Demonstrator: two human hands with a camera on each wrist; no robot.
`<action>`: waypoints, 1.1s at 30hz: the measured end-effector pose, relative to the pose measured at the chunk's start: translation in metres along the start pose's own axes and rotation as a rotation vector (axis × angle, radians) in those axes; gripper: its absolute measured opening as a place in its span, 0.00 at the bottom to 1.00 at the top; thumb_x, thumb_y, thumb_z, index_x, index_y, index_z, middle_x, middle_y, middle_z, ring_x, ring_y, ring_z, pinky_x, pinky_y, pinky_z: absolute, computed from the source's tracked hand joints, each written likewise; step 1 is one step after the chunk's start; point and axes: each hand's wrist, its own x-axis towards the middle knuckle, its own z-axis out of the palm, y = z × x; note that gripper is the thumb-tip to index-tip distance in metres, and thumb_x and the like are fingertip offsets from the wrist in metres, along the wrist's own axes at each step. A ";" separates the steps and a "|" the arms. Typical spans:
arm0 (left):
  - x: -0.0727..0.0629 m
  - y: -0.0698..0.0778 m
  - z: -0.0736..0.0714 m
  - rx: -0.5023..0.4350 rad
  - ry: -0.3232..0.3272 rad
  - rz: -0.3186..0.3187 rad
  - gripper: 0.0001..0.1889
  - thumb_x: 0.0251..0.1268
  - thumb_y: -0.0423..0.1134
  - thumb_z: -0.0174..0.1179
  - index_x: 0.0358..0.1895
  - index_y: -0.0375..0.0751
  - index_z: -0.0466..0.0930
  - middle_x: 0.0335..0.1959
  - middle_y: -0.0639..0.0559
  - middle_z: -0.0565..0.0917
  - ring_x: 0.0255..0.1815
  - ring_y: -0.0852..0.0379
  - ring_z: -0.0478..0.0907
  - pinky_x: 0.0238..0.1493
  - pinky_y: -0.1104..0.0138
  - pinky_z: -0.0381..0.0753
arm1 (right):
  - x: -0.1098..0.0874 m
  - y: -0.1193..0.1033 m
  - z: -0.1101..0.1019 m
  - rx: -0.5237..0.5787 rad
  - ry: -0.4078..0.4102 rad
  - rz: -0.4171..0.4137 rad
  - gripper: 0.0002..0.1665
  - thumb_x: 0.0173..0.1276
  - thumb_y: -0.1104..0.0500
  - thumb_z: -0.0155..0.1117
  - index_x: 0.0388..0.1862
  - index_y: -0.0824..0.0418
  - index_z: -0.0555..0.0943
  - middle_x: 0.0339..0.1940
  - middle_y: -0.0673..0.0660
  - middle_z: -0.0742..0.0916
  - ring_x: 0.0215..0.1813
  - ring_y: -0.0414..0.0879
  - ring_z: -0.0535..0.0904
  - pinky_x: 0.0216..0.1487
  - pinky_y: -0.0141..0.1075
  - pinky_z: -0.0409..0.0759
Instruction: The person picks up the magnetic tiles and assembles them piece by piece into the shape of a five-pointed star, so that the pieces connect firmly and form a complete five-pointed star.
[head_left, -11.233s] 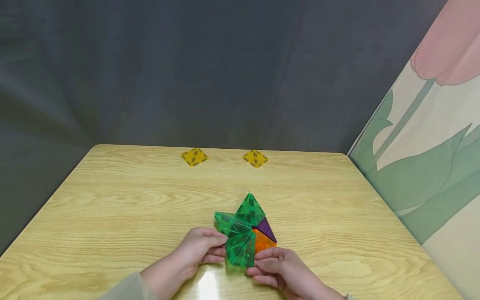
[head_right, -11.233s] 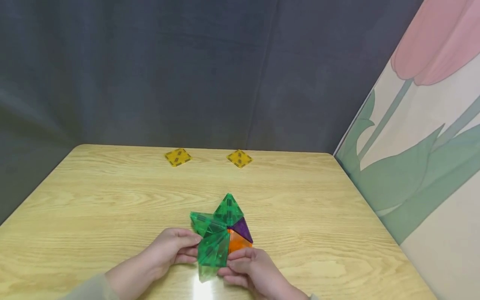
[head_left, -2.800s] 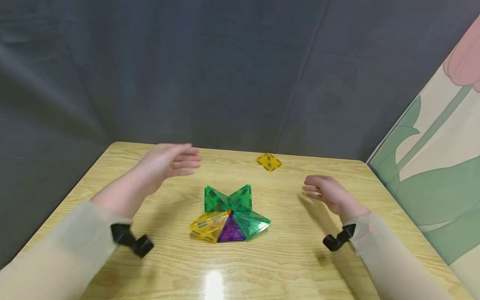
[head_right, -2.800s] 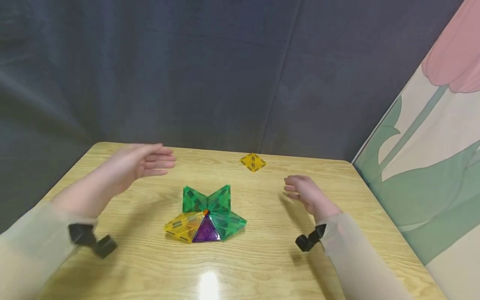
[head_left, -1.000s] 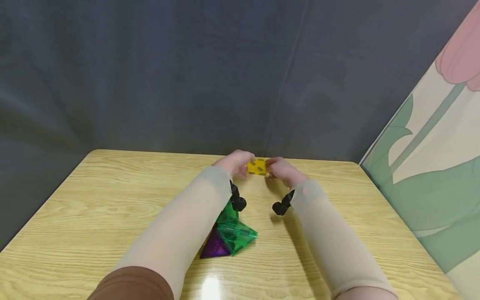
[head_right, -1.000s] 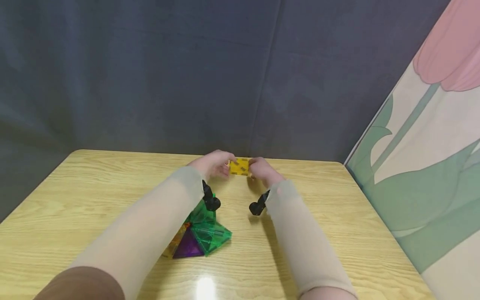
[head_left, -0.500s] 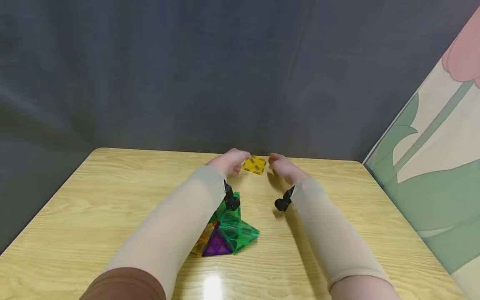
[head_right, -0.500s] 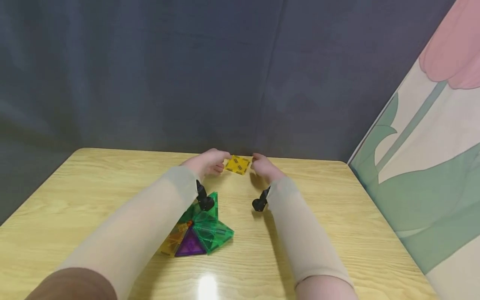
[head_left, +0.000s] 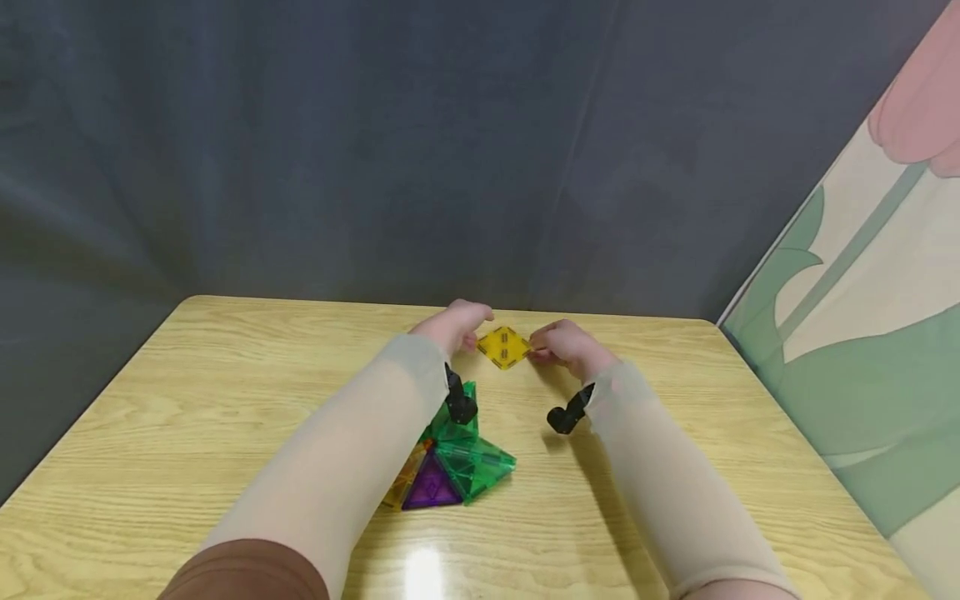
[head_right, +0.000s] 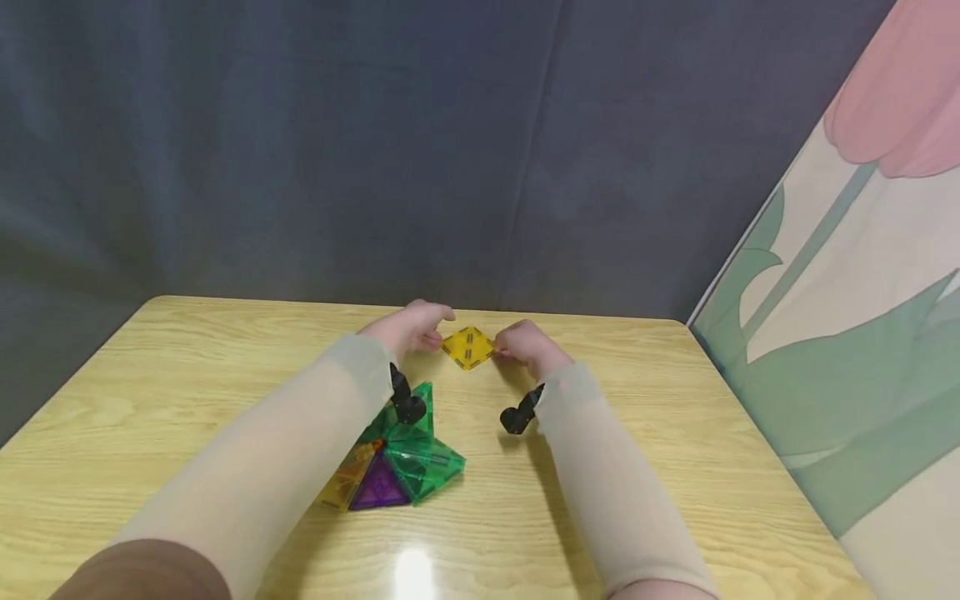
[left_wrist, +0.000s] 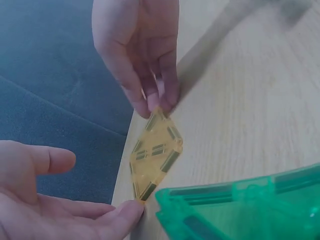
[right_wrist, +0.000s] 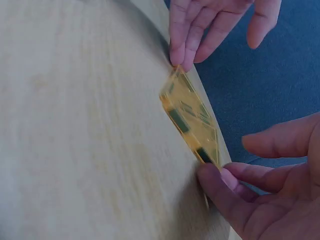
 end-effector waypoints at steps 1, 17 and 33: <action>0.001 -0.001 0.000 0.017 0.007 -0.009 0.31 0.73 0.43 0.56 0.75 0.39 0.58 0.65 0.36 0.68 0.59 0.42 0.70 0.61 0.57 0.75 | -0.001 0.001 0.001 0.006 -0.005 0.009 0.23 0.75 0.67 0.52 0.65 0.78 0.70 0.59 0.73 0.78 0.39 0.45 0.82 0.54 0.38 0.81; 0.004 -0.013 -0.004 0.318 -0.101 0.078 0.15 0.69 0.31 0.52 0.55 0.28 0.77 0.34 0.46 0.73 0.21 0.57 0.62 0.31 0.68 0.69 | -0.004 0.012 0.017 0.140 0.063 0.074 0.15 0.71 0.72 0.54 0.54 0.81 0.75 0.28 0.62 0.84 0.24 0.44 0.83 0.35 0.35 0.86; 0.015 -0.016 -0.022 0.239 -0.144 0.191 0.14 0.75 0.34 0.51 0.57 0.32 0.76 0.25 0.51 0.71 0.21 0.59 0.63 0.37 0.63 0.73 | -0.005 0.002 0.001 0.322 0.012 -0.082 0.20 0.75 0.74 0.49 0.64 0.80 0.67 0.34 0.60 0.81 0.32 0.44 0.84 0.43 0.33 0.85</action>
